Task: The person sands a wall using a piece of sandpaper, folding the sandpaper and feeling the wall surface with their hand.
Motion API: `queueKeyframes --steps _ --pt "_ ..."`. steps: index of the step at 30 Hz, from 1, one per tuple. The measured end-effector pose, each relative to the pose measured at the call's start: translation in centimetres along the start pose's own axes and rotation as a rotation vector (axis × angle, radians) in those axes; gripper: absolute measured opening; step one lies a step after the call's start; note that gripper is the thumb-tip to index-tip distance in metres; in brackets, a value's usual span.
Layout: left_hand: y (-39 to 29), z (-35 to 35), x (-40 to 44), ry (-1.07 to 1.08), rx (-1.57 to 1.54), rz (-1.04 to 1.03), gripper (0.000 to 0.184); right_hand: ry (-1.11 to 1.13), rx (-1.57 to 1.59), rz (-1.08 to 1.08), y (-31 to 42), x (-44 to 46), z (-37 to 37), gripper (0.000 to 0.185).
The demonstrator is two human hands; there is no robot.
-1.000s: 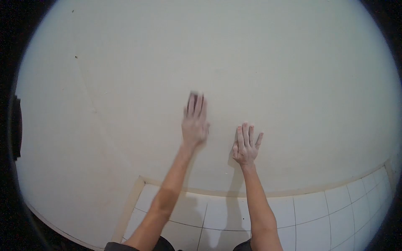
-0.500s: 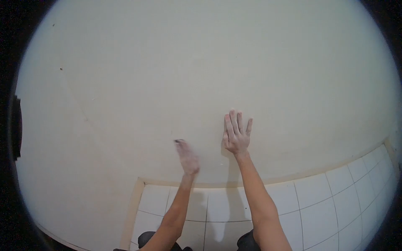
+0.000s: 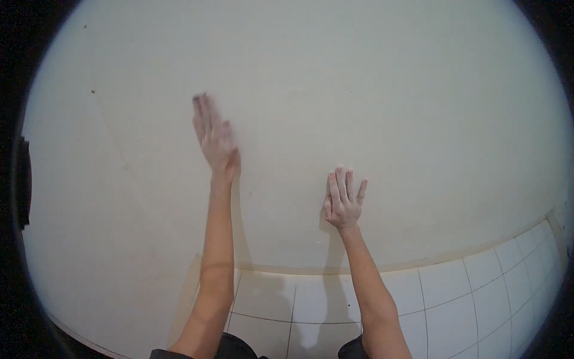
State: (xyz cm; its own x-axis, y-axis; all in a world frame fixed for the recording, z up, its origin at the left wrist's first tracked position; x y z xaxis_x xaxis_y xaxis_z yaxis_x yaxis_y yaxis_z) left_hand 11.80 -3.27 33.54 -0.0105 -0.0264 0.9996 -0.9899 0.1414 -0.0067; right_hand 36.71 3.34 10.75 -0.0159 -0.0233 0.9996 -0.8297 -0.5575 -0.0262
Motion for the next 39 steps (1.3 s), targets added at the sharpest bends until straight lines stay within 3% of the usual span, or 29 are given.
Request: queueKeyframes --steps 3,6,8,11,15,18,21,24,28,30,32,34,36,39 --pt "3.8 0.8 -11.1 -0.066 0.014 0.168 0.061 0.010 -0.010 -0.006 -0.2 -0.1 -0.2 0.060" --pt "2.2 0.2 -24.8 0.042 0.010 0.319 0.075 0.004 -0.006 -0.008 0.0 -0.3 -0.1 0.061" --pt "-0.3 -0.7 -29.6 0.216 -0.152 0.192 0.079 -0.004 -0.004 -0.011 -0.2 0.2 -0.1 0.060" --pt "-4.9 -3.2 -26.6 0.371 -0.064 -0.105 0.081 0.007 -0.005 -0.039 -0.1 -0.1 0.0 0.060" --pt "-9.3 -4.3 -10.4 0.346 -0.136 -0.268 0.085 0.001 -0.008 -0.032 -0.2 -0.1 -0.1 0.061" --pt "-7.6 -4.3 -1.3 0.219 -0.059 -0.267 0.083 -0.016 -0.006 -0.026 0.0 0.0 -0.1 0.061" --pt "-4.6 -2.4 2.6 0.088 0.013 -0.208 0.082 -0.015 -0.015 -0.023 -0.1 0.0 -0.1 0.062" --pt "0.0 -0.5 -0.7 0.006 -0.056 -0.009 0.075 -0.016 -0.014 -0.026 -0.2 0.1 0.0 0.062" --pt "3.7 0.5 -16.1 -0.069 0.021 0.250 0.075 -0.012 0.008 -0.041 0.0 0.2 0.1 0.062" --pt "2.2 0.0 -23.9 0.004 -0.016 0.248 0.074 -0.002 0.003 -0.017 0.1 0.1 0.1 0.060" --pt "-0.9 -0.8 -28.4 0.218 -0.155 0.138 0.078 0.001 -0.008 0.008 -0.2 0.2 0.0 0.059" --pt "-4.8 -2.4 -28.0 0.444 -0.136 -0.123 0.078 -0.001 -0.022 0.011 -0.1 0.0 -0.1 0.059" --pt "-6.3 -3.8 -23.3 0.532 -0.044 -0.121 0.082 0.003 -0.020 0.007 0.0 -0.1 -0.1 0.059" --pt "-8.4 -3.7 -10.0 0.403 -0.127 -0.178 0.087 0.001 -0.016 0.008 -0.2 -0.1 -0.2 0.059"
Point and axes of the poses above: each hand's wrist, its own x-axis towards the middle knuckle, its own z-axis out of the back of the hand, y = z × x, the point moved 6 cm from there along x, towards the middle knuckle, and after that the axes turned 9 degrees about -y, right-handed, at the moved point
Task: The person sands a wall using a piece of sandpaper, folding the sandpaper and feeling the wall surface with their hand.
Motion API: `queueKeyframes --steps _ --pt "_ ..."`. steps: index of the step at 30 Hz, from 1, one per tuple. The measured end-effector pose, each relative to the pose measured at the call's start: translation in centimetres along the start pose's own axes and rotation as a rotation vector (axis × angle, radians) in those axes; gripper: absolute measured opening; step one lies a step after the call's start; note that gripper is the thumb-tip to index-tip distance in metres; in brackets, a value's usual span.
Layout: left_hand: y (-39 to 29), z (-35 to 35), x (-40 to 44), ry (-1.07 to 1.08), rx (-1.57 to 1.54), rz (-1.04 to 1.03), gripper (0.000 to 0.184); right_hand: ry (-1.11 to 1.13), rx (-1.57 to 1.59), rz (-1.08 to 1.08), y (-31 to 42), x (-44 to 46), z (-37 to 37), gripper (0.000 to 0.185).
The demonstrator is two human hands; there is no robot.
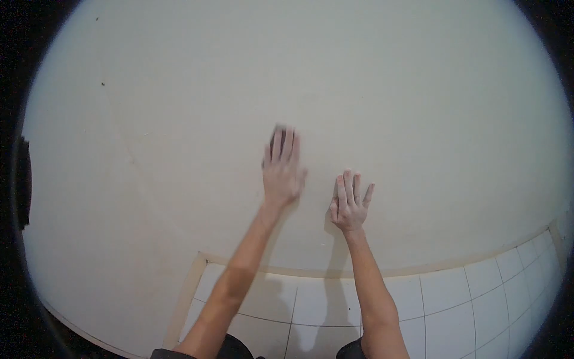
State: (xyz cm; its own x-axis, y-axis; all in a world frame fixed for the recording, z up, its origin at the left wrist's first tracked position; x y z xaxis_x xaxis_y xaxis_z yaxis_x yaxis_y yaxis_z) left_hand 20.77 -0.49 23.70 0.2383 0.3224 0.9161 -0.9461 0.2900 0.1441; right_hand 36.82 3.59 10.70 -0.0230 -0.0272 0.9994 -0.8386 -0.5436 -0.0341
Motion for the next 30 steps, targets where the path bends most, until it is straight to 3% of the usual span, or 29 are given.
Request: queueKeyframes --steps 3,6,9,13,15,17,20,22,24,26,30 --pt "1.8 4.4 10.4 -0.205 0.077 -0.099 0.085 -0.015 0.009 -0.004 0.2 0.3 0.0 0.059" --pt "5.7 7.8 13.0 -0.331 0.141 0.000 0.073 -0.006 0.003 0.002 0.2 0.1 0.1 0.060" --pt "9.6 8.8 8.2 -0.459 0.073 0.201 0.065 -0.023 0.009 -0.021 0.1 0.2 0.0 0.061" --pt "10.1 3.4 -8.0 -0.452 -0.013 0.516 0.068 0.003 0.002 0.002 0.1 0.1 0.0 0.061" --pt "6.3 -0.3 -13.7 -0.430 -0.193 0.467 0.069 0.003 -0.005 -0.001 0.1 0.1 -0.1 0.060" --pt "1.7 -4.0 -16.1 -0.101 -0.164 0.305 0.070 0.008 -0.005 -0.001 0.0 0.0 -0.2 0.060" --pt "-1.0 -4.6 -11.4 -0.015 -0.076 0.245 0.074 0.004 -0.004 -0.002 0.0 0.0 -0.1 0.060" --pt "-1.3 -2.2 -4.0 -0.076 -0.062 0.068 0.075 0.000 0.001 -0.004 0.0 0.0 -0.1 0.059" --pt "-1.3 1.3 3.8 -0.054 -0.073 -0.001 0.077 -0.007 0.001 -0.004 0.0 0.0 -0.2 0.059" --pt "0.8 3.8 9.1 -0.177 -0.029 -0.042 0.081 -0.011 0.007 -0.012 0.0 0.0 -0.2 0.061" --pt "6.0 7.6 10.9 -0.328 0.123 0.110 0.076 -0.015 0.017 -0.035 0.1 -0.1 -0.1 0.065"
Point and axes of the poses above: each hand's wrist, its own x-axis towards the middle knuckle, its own z-axis out of the back of the hand, y = z × x, the point moved 6 cm from there along x, towards the middle knuckle, and after that the axes turned 9 degrees about -y, right-handed, at the moved point
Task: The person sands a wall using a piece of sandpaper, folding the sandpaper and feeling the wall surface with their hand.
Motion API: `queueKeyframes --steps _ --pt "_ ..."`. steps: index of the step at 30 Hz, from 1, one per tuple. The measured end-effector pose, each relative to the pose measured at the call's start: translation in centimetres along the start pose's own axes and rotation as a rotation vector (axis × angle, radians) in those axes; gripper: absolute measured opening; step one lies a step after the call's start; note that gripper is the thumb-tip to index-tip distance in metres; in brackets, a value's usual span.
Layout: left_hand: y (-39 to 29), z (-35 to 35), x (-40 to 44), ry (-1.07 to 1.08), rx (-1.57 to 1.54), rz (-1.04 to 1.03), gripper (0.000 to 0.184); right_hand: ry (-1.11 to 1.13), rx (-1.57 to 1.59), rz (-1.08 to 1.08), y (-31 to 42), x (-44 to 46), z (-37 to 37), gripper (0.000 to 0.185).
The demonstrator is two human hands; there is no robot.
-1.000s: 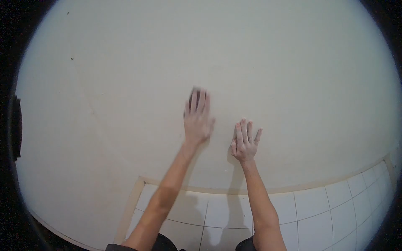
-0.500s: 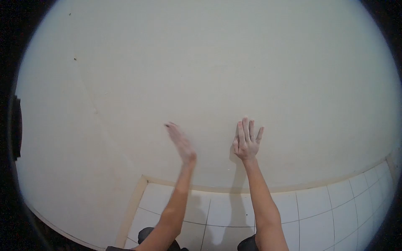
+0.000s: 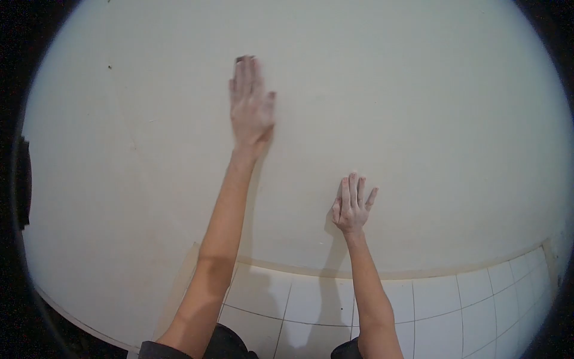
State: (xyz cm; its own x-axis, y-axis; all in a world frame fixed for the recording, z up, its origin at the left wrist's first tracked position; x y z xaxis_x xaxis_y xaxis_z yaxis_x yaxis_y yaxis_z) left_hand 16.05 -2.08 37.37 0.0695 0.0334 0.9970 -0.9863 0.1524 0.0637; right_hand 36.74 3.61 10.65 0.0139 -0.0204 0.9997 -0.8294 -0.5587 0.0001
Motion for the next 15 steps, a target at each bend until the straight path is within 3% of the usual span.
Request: queueKeyframes --steps 3,6,10,12,15 --pt "3.9 1.5 -5.8 -0.021 0.016 0.191 0.074 -0.004 0.006 -0.005 -0.3 0.0 -0.2 0.065" --pt "5.5 1.6 -18.3 -0.011 -0.028 0.327 0.073 0.005 -0.009 0.012 -0.1 0.0 -0.2 0.062" --pt "1.8 0.0 -37.0 0.298 -0.134 0.291 0.077 0.017 -0.012 0.013 -0.2 0.0 -0.2 0.061" --pt "-0.2 -1.3 -39.2 0.400 -0.142 0.243 0.077 -0.003 -0.004 -0.005 -0.1 0.0 -0.2 0.063" --pt "-2.6 -2.0 -34.7 0.417 -0.138 0.145 0.077 -0.005 0.001 -0.015 -0.3 0.0 -0.2 0.064"
Point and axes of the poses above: each hand's wrist, its own x-axis towards the middle knuckle, its own z-axis out of the back of the hand, y = z × x, the point moved 6 cm from there along x, towards the middle knuckle, and after that the axes turned 9 degrees about -y, right-handed, at the moved point
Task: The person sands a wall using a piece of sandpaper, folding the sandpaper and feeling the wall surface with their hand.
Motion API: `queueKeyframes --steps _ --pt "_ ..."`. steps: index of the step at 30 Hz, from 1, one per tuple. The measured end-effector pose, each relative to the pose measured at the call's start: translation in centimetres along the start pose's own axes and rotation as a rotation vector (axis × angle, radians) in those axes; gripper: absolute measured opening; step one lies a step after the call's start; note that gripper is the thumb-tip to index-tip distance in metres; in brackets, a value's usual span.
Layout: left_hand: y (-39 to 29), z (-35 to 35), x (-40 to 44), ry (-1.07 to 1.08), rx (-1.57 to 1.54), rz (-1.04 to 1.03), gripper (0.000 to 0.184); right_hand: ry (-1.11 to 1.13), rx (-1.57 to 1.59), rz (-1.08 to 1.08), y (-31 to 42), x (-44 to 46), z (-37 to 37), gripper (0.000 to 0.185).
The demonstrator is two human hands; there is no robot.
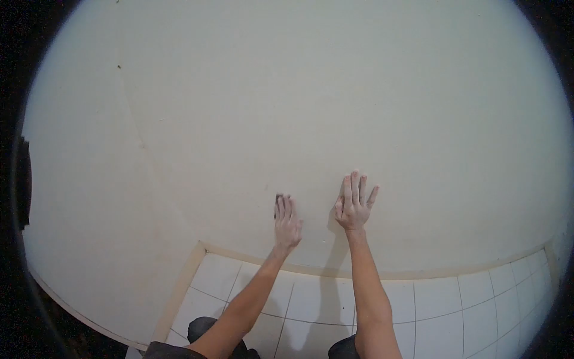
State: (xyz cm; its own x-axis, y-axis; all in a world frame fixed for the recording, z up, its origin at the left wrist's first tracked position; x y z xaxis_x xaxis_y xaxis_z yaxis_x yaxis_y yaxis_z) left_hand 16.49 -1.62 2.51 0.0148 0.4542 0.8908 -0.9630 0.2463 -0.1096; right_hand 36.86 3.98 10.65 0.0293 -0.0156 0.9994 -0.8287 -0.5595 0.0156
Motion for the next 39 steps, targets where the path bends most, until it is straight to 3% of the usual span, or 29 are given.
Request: queueKeyframes --steps 3,5,7,10,13,17,19,21,23,26,28,33,36,39 --pt "-4.0 4.2 11.2 -0.028 -0.014 -0.276 0.078 -0.001 0.010 0.004 -0.1 -0.2 -0.1 0.064" --pt "-5.6 6.5 18.1 -0.006 -0.035 -0.345 0.079 -0.001 0.014 0.008 -0.1 -0.3 -0.1 0.063" --pt "-5.3 9.0 23.5 -0.103 -0.008 -0.353 0.079 0.002 0.009 0.008 -0.2 -0.5 -0.3 0.063" --pt "-3.1 13.0 26.9 -0.320 0.084 -0.208 0.076 0.001 0.022 0.005 -0.1 -0.4 -0.2 0.063" --pt "0.6 13.7 22.9 -0.402 0.030 0.066 0.073 0.002 0.009 0.008 0.0 -0.2 -0.1 0.062" --pt "4.0 6.4 7.8 -0.374 0.006 0.195 0.074 0.008 -0.003 0.010 0.1 -0.3 -0.1 0.062" --pt "4.3 1.4 -1.4 -0.181 -0.032 0.108 0.077 0.007 -0.009 0.014 0.0 -0.2 0.0 0.062" --pt "2.7 -1.4 -5.9 0.163 -0.069 0.038 0.077 0.000 -0.019 0.016 -0.1 -0.1 -0.1 0.061" --pt "1.7 -2.4 -5.8 0.147 -0.029 -0.024 0.076 0.004 -0.021 0.013 0.0 -0.3 0.0 0.061" --pt "-0.8 0.1 2.0 0.188 -0.048 -0.207 0.076 0.004 -0.010 0.016 0.0 -0.1 0.0 0.061" --pt "-3.3 3.3 11.2 0.049 0.043 -0.323 0.076 -0.002 -0.004 0.010 0.0 -0.2 -0.2 0.060" --pt "-6.7 13.7 31.9 -0.371 0.115 -0.348 0.074 -0.007 0.006 0.018 0.0 -0.2 0.1 0.060" --pt "-3.9 17.3 36.3 -0.527 0.156 -0.232 0.070 -0.008 0.012 0.015 0.1 0.0 0.1 0.061" --pt "-1.1 17.7 33.4 -0.560 0.154 -0.086 0.070 -0.004 0.017 0.008 0.2 0.0 0.1 0.062"
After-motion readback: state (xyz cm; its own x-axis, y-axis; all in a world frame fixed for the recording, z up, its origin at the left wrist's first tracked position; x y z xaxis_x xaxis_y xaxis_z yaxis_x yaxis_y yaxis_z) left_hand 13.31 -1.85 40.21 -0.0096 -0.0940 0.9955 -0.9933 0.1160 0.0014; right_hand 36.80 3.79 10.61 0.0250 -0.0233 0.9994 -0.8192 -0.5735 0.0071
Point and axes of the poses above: each hand's wrist, its own x-axis towards the middle knuckle, its own z-axis out of the back of the hand, y = z × x, the point moved 6 cm from there along x, towards the middle knuckle, and after that the axes turned 9 degrees about -y, right-handed, at the moved point
